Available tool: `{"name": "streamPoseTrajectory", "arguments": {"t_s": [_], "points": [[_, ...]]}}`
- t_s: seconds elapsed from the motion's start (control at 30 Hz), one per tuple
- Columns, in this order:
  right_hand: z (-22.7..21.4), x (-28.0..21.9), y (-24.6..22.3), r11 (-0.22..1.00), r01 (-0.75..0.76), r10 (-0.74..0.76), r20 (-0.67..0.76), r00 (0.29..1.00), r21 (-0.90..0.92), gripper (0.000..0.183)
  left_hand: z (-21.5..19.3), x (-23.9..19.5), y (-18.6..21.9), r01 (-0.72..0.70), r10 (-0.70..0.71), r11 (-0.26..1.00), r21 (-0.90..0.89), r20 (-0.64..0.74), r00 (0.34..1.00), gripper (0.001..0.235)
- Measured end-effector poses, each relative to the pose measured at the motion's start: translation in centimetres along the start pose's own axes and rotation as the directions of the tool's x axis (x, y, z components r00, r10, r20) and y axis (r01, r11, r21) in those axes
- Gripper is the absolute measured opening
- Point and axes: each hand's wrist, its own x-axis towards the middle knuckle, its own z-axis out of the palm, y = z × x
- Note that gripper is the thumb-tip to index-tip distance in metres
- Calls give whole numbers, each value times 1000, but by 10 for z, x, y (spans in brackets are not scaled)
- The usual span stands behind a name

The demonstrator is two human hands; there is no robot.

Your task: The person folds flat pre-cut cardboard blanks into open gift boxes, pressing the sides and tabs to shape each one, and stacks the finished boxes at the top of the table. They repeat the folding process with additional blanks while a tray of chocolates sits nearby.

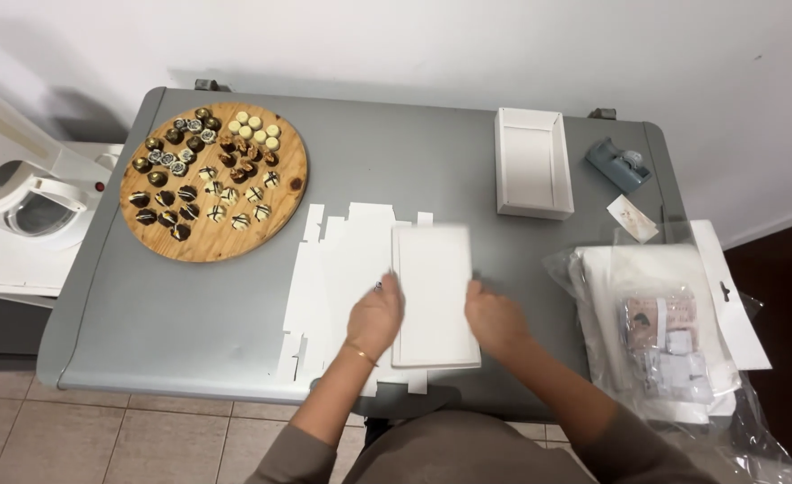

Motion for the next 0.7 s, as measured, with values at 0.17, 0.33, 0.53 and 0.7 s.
{"name": "streamPoseTrajectory", "arguments": {"t_s": [0.17,0.33,0.53,0.7], "points": [[-134,-38,-26,933,59,-7,-145,989,355,30,-18,1,-3,97,-149,885,-456,-81,985,26],[-157,-39,-21,732,245,-231,-107,967,636,129,18,31,15,111,-208,732,-672,-65,976,23],[-136,-20,-26,796,212,-208,-73,975,567,155,51,55,22,124,-255,477,-870,-2,967,21],[-129,-4,-34,925,185,-136,-164,977,331,156,69,87,26,112,-248,231,-966,53,967,21]]}}
